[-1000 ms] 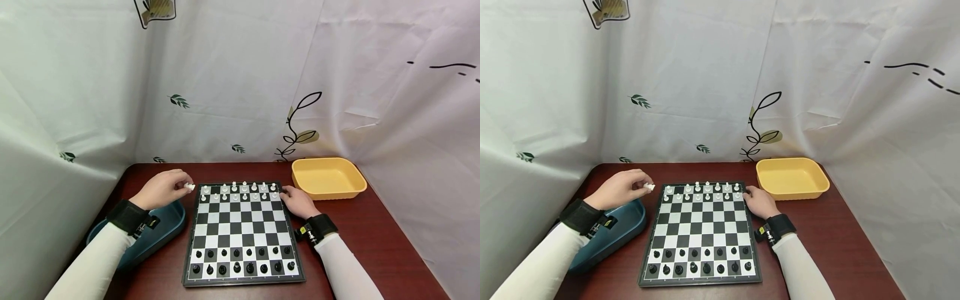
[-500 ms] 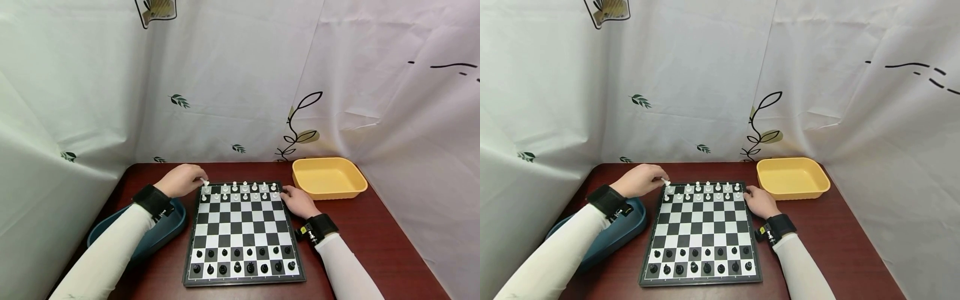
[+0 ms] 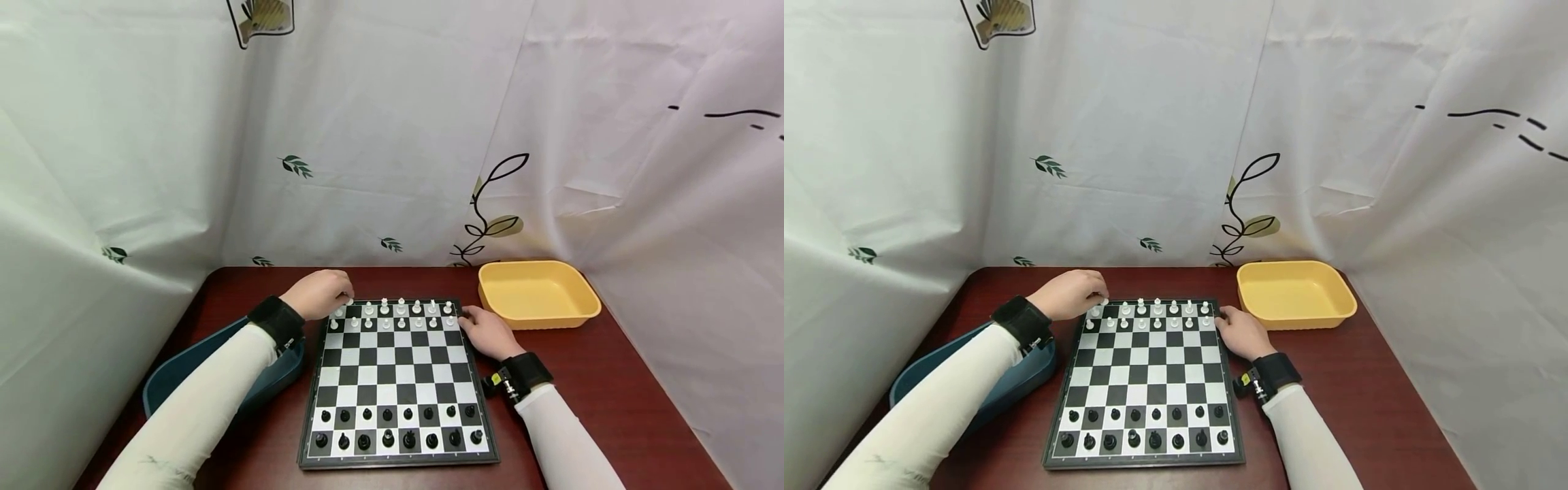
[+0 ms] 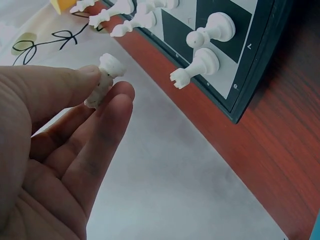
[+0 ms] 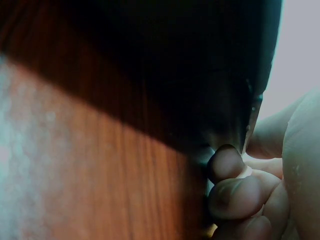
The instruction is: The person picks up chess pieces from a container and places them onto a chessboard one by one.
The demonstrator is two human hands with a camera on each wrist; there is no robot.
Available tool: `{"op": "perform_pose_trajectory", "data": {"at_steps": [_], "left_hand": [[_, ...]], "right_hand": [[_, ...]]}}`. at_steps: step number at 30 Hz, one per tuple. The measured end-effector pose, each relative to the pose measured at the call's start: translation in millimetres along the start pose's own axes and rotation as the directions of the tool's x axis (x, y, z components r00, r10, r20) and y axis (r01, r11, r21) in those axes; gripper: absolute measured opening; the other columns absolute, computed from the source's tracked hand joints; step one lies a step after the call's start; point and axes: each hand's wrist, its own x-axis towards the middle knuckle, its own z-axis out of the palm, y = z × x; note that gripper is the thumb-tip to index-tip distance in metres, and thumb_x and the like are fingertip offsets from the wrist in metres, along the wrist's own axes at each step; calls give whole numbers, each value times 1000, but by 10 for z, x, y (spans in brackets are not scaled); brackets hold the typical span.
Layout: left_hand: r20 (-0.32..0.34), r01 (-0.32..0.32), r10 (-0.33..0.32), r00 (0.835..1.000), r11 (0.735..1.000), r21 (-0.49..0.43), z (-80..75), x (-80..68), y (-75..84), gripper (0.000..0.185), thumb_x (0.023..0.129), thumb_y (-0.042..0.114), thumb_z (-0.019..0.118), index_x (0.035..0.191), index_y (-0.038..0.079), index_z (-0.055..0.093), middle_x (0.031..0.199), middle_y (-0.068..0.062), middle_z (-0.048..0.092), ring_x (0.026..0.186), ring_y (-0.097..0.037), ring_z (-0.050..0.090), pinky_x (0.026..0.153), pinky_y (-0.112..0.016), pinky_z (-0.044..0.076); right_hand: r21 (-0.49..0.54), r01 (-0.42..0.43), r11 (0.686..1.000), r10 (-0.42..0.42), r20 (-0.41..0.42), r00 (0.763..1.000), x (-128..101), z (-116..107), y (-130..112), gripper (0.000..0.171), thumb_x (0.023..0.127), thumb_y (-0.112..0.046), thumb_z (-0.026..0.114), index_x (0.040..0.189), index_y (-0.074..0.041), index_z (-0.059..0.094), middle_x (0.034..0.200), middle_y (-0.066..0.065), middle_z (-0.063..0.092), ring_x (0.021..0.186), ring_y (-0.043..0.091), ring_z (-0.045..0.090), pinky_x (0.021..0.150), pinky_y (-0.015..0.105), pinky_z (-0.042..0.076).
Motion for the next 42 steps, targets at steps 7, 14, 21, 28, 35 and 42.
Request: {"op": "perform_pose_trajectory", "data": {"at_steps": [7,14,21,28,35,42], "left_hand": [[33,20,-20,999,1000,13,98,97,30,11,100,-1,78,105,7,84,100,-4,74,96,-23,73,91,-42,62],[70,52,-54,996,998,27,225,163,18,18,100,-4,73,107,9,84,103,-4,76,96,-23,72,90,-42,62],[108,58,-58,992,998,5,291,202,5,24,99,-7,69,106,10,84,104,-4,78,98,-23,73,91,-42,62],[149,92,-96,984,995,33,343,242,25,24,98,-9,71,106,10,84,105,-5,79,98,-24,73,91,-43,61],[141,83,-91,986,995,56,384,263,22,25,96,-11,73,104,10,83,102,-5,78,96,-24,72,91,-43,61],[137,43,-47,990,998,37,421,264,-32,28,95,-13,73,107,11,83,106,-5,79,102,-25,75,92,-42,62]], "right_hand": [[-8,-3,1000,3,-3,1000,-3,1,28,47,113,-26,58,147,5,65,137,24,73,123,41,70,106,61,52],[1,-12,1000,12,1,1000,-5,7,26,47,113,-26,58,148,5,64,139,24,72,125,41,69,107,61,52],[3,-8,1000,8,-4,1000,-8,10,6,47,113,-26,58,148,5,65,138,24,72,123,41,70,107,61,52],[4,-8,1000,8,-4,1000,-1,17,-1,46,113,-26,58,147,4,65,137,23,73,123,40,70,106,61,52],[1,-5,1000,5,-6,1000,5,25,-4,46,113,-26,58,147,4,66,135,22,74,120,39,70,105,60,53],[-10,20,1000,-20,-13,1000,16,20,18,47,112,-27,58,145,5,67,135,24,74,120,42,71,103,61,54]]}}
